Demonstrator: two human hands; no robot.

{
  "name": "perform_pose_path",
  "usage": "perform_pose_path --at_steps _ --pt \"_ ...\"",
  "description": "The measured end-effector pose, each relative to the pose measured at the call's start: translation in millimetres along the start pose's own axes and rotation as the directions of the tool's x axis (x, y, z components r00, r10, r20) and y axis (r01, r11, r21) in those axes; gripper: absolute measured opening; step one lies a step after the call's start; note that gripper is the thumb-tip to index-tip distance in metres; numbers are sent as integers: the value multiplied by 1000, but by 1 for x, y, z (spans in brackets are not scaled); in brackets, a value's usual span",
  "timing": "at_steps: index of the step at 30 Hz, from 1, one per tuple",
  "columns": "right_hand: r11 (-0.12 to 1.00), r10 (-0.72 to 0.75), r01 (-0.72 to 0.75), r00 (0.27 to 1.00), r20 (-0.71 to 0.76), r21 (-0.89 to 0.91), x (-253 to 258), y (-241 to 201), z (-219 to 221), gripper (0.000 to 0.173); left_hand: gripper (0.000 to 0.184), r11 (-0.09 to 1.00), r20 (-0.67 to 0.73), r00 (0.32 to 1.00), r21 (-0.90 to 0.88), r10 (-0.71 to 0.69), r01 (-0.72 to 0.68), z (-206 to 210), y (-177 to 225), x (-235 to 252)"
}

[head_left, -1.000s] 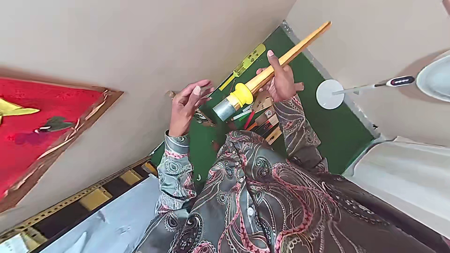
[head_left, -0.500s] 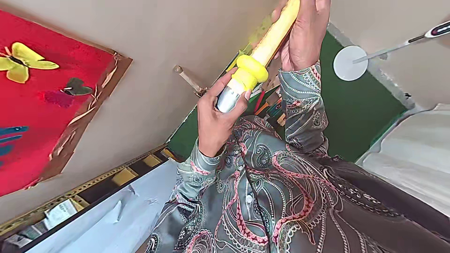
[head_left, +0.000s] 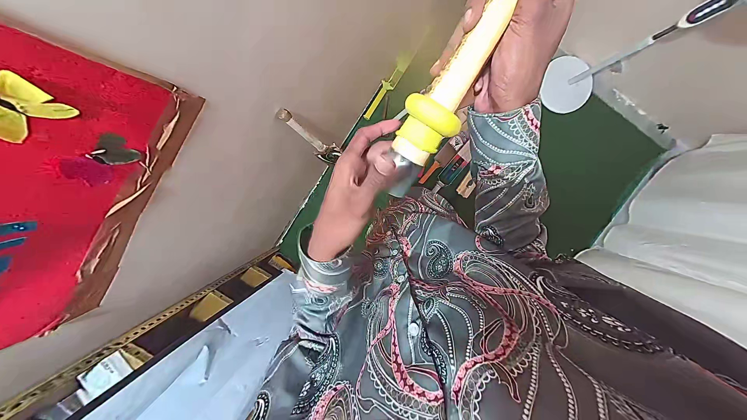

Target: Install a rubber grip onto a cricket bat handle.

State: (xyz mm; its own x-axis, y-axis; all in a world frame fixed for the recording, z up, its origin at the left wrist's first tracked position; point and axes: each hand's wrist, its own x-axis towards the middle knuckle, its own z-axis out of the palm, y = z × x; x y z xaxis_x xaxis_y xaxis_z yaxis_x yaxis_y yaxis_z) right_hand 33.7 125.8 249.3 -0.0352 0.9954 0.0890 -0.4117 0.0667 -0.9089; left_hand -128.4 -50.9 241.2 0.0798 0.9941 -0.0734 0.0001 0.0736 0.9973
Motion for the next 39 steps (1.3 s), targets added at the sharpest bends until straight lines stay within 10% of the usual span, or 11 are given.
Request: perform_pose_path --at_steps 6,18,21,28,32,35,39 --pt "972 -34 -22 972 234 232 10 -4 6 41 36 915 500 862 -381 87 129 7 -16 67" --pt "933 -33 -61 967 252 356 47 -19 -4 42 71 837 428 885 -540 181 90 19 -25 72" --pt "850 -29 -170 930 366 499 63 -11 -18 42 40 843 246 963 -537 111 40 31 -13 74" --pt "363 -89 -555 779 621 749 84 35 -28 34 23 922 -166 912 -39 375 -386 70 10 87" --pt "138 33 -682 728 684 719 88 42 -28 26 11 712 -195 700 375 687 -594 80 5 103" --pt "174 63 -636 769 636 752 92 44 -31 33 12 330 -42 476 775 878 -539 85 0 105" --pt "353 130 -540 837 532 764 99 57 -40 36 20 148 116 525 888 843 -435 83 9 100"
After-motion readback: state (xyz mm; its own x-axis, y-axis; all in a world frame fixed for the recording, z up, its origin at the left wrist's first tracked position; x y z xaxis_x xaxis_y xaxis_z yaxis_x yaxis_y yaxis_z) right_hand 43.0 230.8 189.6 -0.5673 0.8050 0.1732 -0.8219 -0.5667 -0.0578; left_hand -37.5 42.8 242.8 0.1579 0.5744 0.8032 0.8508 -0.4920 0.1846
